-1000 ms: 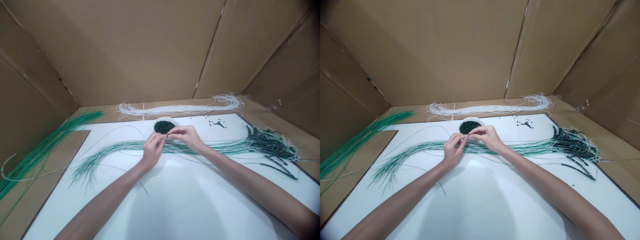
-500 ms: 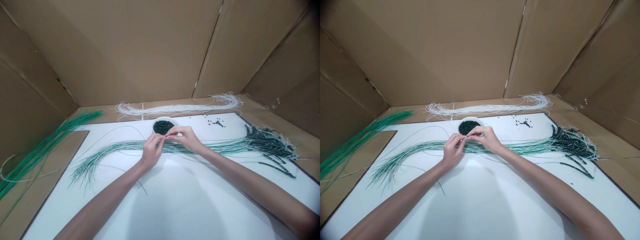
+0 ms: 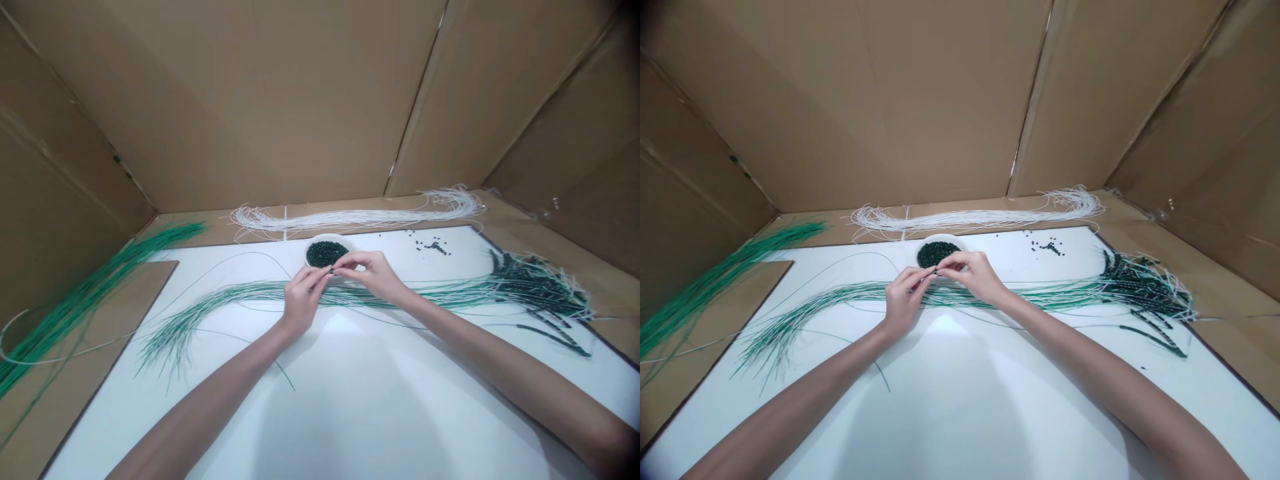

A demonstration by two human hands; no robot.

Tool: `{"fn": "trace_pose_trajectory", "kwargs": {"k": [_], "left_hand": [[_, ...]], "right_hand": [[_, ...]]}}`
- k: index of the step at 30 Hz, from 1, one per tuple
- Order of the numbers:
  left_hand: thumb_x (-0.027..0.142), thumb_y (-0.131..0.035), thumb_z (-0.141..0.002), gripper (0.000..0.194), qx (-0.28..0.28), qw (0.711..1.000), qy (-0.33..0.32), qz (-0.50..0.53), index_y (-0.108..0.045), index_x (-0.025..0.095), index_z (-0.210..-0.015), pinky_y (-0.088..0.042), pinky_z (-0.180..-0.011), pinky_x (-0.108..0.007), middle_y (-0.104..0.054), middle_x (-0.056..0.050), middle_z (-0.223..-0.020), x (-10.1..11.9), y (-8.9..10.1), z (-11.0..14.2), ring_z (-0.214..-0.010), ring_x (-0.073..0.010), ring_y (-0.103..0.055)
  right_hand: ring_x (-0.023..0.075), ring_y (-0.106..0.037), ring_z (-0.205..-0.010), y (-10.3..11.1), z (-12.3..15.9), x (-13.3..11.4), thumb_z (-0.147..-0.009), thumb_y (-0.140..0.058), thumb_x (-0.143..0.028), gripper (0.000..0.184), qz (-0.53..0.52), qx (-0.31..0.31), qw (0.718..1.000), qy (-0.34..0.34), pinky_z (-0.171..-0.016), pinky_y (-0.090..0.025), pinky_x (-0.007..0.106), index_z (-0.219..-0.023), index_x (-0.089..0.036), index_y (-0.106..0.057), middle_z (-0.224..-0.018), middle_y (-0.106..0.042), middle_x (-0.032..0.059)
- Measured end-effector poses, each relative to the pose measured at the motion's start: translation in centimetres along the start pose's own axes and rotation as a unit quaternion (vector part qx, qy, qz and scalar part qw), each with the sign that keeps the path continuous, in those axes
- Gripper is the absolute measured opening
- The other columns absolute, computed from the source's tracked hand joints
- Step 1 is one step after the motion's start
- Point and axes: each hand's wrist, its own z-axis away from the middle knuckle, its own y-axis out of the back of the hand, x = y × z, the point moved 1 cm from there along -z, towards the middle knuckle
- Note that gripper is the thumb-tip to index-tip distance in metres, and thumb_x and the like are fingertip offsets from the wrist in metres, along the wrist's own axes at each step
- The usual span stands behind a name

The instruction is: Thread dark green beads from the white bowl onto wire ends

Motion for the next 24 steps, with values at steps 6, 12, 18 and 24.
{"fn": "trace_pose_trajectory", "kwargs": {"k": [6, 12, 18, 24], "left_hand": [[0.025, -0.056, -0.076, 0.024, -0.013, 0.999, 0.031, 0.016, -0.06, 0.019, -0.099, -0.04, -0.054, -0.018, -0.058, 0.0, -0.071, -0.03, 0.03, -0.07, -0.055, -0.0063, -0.045], [0.025, -0.058, -0.075, 0.018, -0.014, 1.0, 0.019, 0.0, -0.062, 0.018, -0.091, -0.04, -0.055, -0.018, -0.055, -0.001, -0.074, 0.21, 0.0, -0.2, -0.056, -0.0064, -0.044], [0.022, -0.054, -0.077, 0.01, -0.005, 0.999, 0.044, 0.0, -0.063, 0.016, -0.079, -0.04, -0.056, -0.019, -0.055, -0.002, -0.074, 0.35, 0.14, -0.28, -0.056, -0.0065, -0.045], [0.018, -0.054, -0.075, 0.012, -0.001, 0.999, 0.05, 0.004, -0.059, 0.017, -0.086, -0.041, -0.057, -0.019, -0.053, -0.001, -0.078, 0.44, 0.02, -0.3, -0.057, -0.0064, -0.045]], "right_hand": [[0.012, -0.056, -0.063, 0.14, 0.01, 0.07, -0.07, -0.06, -0.025, 0.015, 0.015, -0.009, 1.0, -0.004, -0.06, -0.044, 0.023, -0.078, -0.014, -0.067, -0.074, -0.066, 0.0034], [0.0136, -0.058, -0.068, 0.54, -0.2, -0.13, -0.072, -0.059, -0.025, 0.012, 0.033, -0.017, 0.999, 0.022, -0.063, -0.044, 0.023, -0.074, -0.016, -0.067, -0.074, -0.065, 0.0034], [0.0133, -0.059, -0.067, 0.58, -0.05, -0.26, -0.074, -0.058, -0.021, 0.01, 0.085, -0.014, 0.995, 0.048, -0.064, -0.044, 0.023, -0.072, -0.017, -0.067, -0.073, -0.066, 0.0027], [0.0123, -0.058, -0.067, 0.71, -0.17, -0.43, -0.077, -0.054, -0.018, 0.012, 0.122, -0.025, 0.989, 0.085, -0.064, -0.043, 0.022, -0.074, -0.016, -0.065, -0.075, -0.064, 0.003]]}}
